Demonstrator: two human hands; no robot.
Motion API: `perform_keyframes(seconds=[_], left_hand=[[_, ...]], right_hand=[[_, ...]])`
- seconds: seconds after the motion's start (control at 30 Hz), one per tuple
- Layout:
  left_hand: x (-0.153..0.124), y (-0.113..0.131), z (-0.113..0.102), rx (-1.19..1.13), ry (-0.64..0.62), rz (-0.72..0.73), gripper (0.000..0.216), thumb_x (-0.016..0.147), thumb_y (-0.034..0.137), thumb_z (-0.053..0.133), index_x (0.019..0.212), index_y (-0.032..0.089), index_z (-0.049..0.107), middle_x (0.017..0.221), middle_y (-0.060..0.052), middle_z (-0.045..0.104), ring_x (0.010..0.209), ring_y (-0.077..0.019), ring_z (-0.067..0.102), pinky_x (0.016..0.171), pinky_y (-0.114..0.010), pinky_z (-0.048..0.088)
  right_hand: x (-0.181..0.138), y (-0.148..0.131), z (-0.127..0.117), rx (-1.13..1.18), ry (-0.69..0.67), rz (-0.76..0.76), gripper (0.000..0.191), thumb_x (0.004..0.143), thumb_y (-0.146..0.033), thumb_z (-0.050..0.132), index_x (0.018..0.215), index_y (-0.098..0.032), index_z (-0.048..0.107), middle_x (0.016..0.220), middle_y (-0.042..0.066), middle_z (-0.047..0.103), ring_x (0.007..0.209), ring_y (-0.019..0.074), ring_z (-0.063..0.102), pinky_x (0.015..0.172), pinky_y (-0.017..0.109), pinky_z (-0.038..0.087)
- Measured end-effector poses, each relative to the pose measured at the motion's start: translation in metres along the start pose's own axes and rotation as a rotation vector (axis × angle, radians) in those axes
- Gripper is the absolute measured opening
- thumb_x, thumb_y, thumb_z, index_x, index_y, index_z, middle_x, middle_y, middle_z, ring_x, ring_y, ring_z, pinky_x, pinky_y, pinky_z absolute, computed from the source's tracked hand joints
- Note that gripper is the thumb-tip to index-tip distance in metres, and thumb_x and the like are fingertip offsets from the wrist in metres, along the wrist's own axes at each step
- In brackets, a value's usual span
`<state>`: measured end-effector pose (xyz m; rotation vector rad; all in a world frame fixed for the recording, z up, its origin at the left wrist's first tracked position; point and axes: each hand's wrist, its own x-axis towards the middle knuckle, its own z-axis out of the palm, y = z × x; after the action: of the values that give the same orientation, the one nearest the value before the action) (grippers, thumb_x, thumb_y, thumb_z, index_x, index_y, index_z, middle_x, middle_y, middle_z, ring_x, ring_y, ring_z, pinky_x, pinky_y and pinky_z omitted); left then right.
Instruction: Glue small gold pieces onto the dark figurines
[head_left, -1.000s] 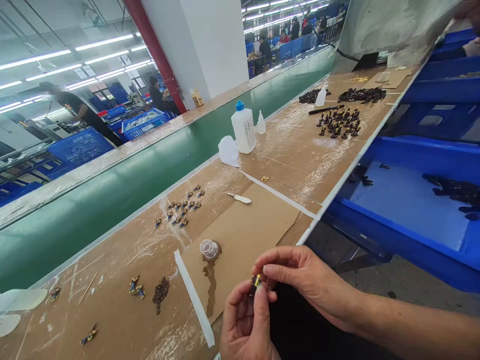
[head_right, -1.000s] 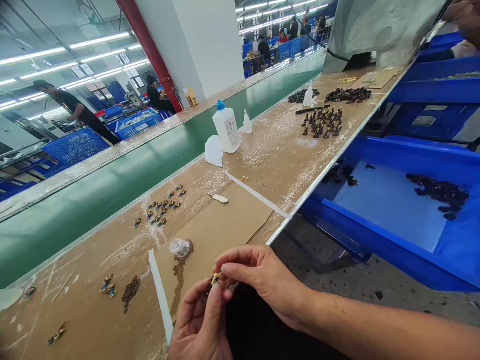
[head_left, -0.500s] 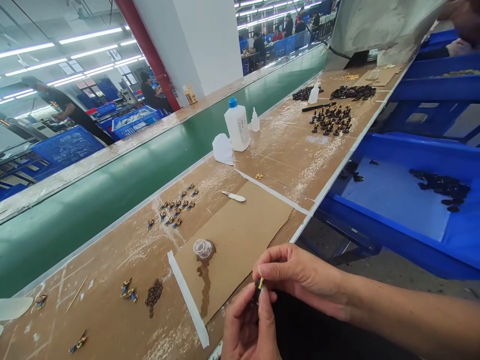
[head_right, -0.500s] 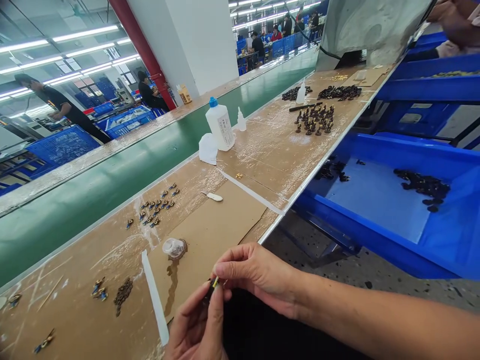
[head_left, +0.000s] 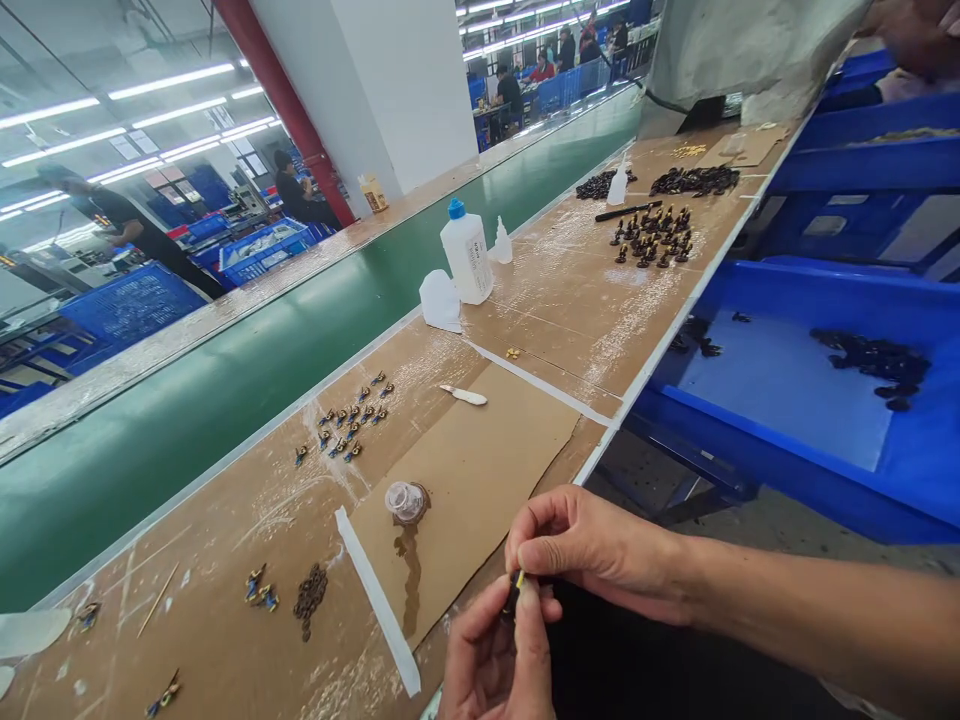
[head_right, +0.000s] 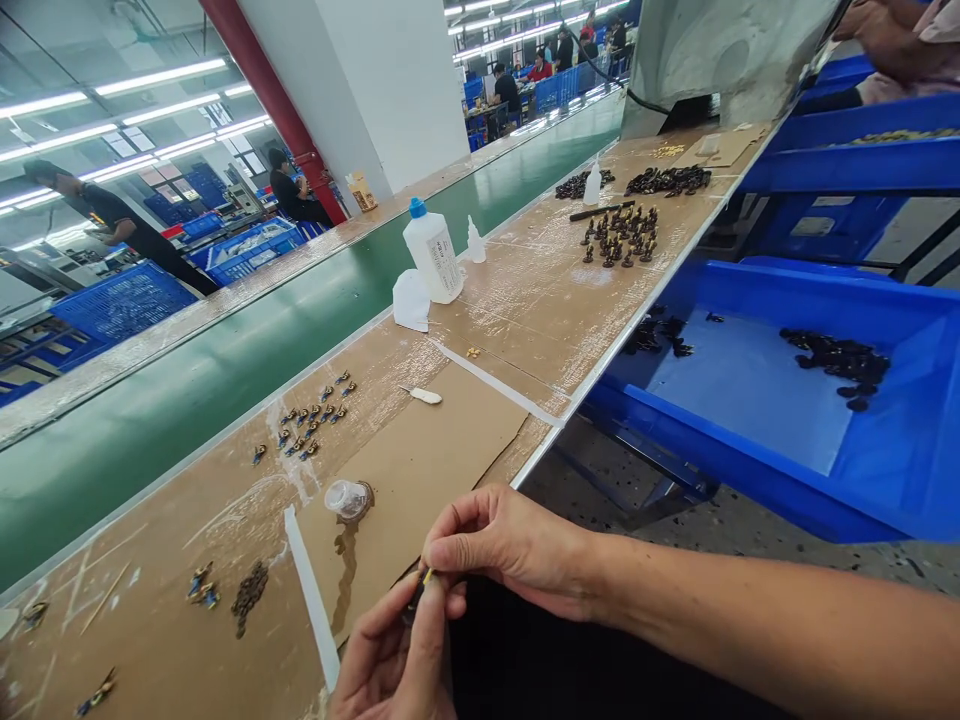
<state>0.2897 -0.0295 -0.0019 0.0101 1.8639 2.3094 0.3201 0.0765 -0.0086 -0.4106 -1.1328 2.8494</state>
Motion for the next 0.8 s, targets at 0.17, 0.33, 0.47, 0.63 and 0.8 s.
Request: perform_keyframes(seconds=[0.17, 0.33, 0.47, 0.63, 0.8], left_hand=[[0.001, -0.014, 0.000, 0.047, 0.099, 0.143, 0.023, 0.055, 0.029, 0.082, 0.070, 0.021, 0.067, 0.062, 0.007, 0.069, 0.051, -0.0058, 0.063, 0.056, -0.007, 0.050], [0.004, -0.016, 0.003, -0.010, 0.140, 0.181, 0.024, 0.055, 0.031, 0.082, 0.071, 0.021, 0.067, 0.065, 0.008, 0.070, 0.050, -0.0053, 0.062, 0.057, -0.008, 0.052], [0.010, -0.015, -0.001, -0.040, 0.154, 0.112, 0.031, 0.050, 0.032, 0.084, 0.071, 0.018, 0.066, 0.059, 0.004, 0.069, 0.048, -0.0093, 0.063, 0.056, -0.011, 0.053], [0.008, -0.015, -0.005, -0.125, 0.119, 0.009, 0.027, 0.060, 0.023, 0.080, 0.079, 0.019, 0.062, 0.065, 0.005, 0.070, 0.055, -0.0078, 0.064, 0.065, -0.013, 0.053], [0.010, -0.021, -0.011, -0.253, 0.083, -0.139, 0.027, 0.058, 0.024, 0.083, 0.077, 0.021, 0.064, 0.071, 0.006, 0.070, 0.063, -0.0074, 0.066, 0.065, -0.011, 0.052]], right_hand=[[0.003, -0.001, -0.001, -0.005, -0.026, 0.030, 0.020, 0.070, -0.023, 0.074, 0.075, -0.008, 0.062, 0.067, 0.003, 0.061, 0.058, 0.0081, 0.054, 0.062, 0.023, 0.042], [0.005, -0.003, 0.003, 0.088, -0.016, 0.043, 0.027, 0.071, -0.027, 0.074, 0.090, -0.010, 0.063, 0.079, 0.006, 0.065, 0.062, 0.0088, 0.057, 0.062, 0.023, 0.044], [0.000, 0.000, 0.010, 0.040, 0.066, -0.072, 0.028, 0.079, -0.034, 0.066, 0.093, -0.011, 0.063, 0.095, 0.011, 0.067, 0.072, 0.0115, 0.062, 0.072, 0.027, 0.048], [-0.010, 0.013, 0.014, -0.194, 0.208, -0.304, 0.024, 0.081, -0.027, 0.065, 0.102, -0.015, 0.062, 0.101, 0.008, 0.068, 0.083, 0.0131, 0.063, 0.081, 0.028, 0.050], [-0.015, 0.018, 0.014, -0.359, 0.194, -0.347, 0.019, 0.078, -0.022, 0.066, 0.096, -0.016, 0.068, 0.098, 0.006, 0.066, 0.093, 0.0161, 0.060, 0.083, 0.027, 0.049]])
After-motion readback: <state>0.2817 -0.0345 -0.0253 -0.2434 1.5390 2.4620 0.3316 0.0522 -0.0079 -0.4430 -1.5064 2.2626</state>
